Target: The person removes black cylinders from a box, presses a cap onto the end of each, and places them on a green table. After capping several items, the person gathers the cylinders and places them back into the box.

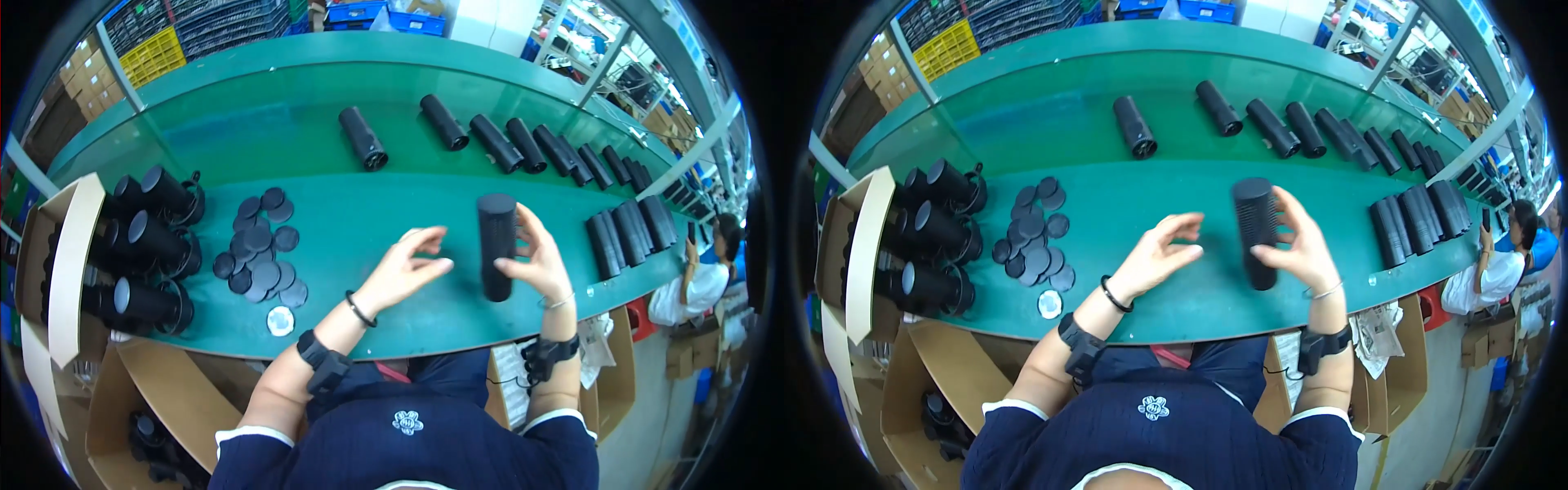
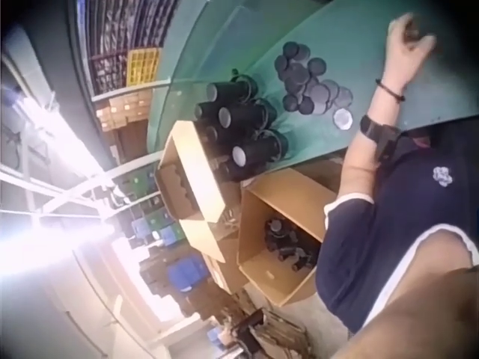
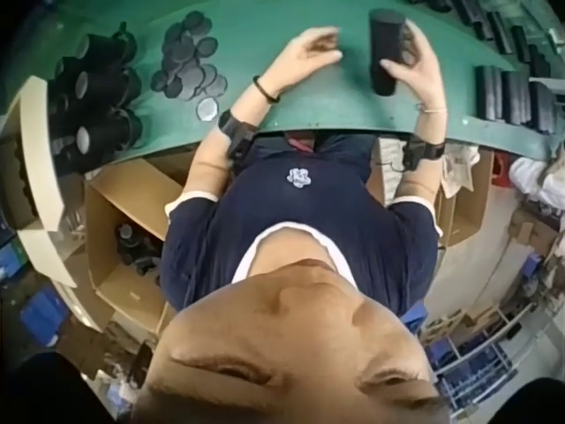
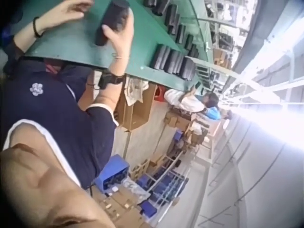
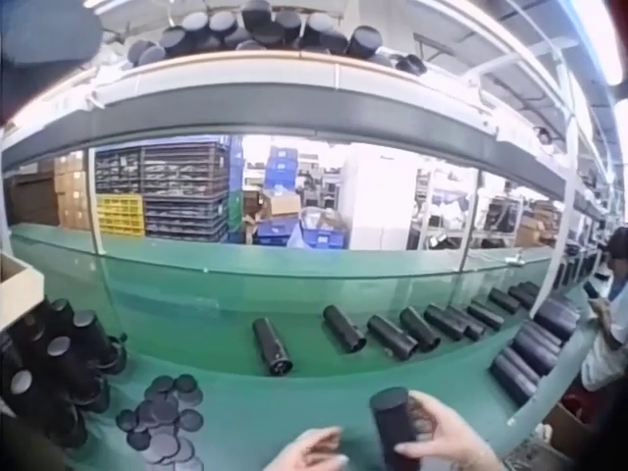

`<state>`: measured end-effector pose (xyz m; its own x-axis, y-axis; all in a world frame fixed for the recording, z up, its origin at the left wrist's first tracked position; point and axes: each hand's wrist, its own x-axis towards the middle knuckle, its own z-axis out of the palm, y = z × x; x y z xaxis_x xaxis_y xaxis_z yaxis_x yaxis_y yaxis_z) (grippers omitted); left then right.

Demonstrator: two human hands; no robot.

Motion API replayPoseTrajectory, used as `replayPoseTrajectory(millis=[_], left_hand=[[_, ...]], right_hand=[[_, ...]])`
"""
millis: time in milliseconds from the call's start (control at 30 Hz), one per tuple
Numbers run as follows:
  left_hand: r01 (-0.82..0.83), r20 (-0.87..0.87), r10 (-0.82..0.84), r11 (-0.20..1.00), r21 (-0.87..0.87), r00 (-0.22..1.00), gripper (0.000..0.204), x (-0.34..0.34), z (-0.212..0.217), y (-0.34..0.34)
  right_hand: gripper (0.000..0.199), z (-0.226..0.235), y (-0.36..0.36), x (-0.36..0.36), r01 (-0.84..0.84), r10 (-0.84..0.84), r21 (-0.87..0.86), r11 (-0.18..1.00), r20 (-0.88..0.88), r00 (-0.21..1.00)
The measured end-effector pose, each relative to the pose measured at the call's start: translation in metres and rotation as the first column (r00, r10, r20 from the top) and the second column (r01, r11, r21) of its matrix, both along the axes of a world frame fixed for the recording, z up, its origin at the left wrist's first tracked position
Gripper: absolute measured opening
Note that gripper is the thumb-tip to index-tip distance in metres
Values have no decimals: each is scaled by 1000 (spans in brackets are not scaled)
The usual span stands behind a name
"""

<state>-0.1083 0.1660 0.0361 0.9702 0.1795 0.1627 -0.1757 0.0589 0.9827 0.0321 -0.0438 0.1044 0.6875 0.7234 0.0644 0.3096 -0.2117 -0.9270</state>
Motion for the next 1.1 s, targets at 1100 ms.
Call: replayPoseTrajectory(millis=[1100], left_hand=[[-97, 105, 70, 955, 280, 992, 82, -28, 32, -24]], right_hand=[[48, -18, 38, -73, -77, 239, 541, 838, -238, 941]])
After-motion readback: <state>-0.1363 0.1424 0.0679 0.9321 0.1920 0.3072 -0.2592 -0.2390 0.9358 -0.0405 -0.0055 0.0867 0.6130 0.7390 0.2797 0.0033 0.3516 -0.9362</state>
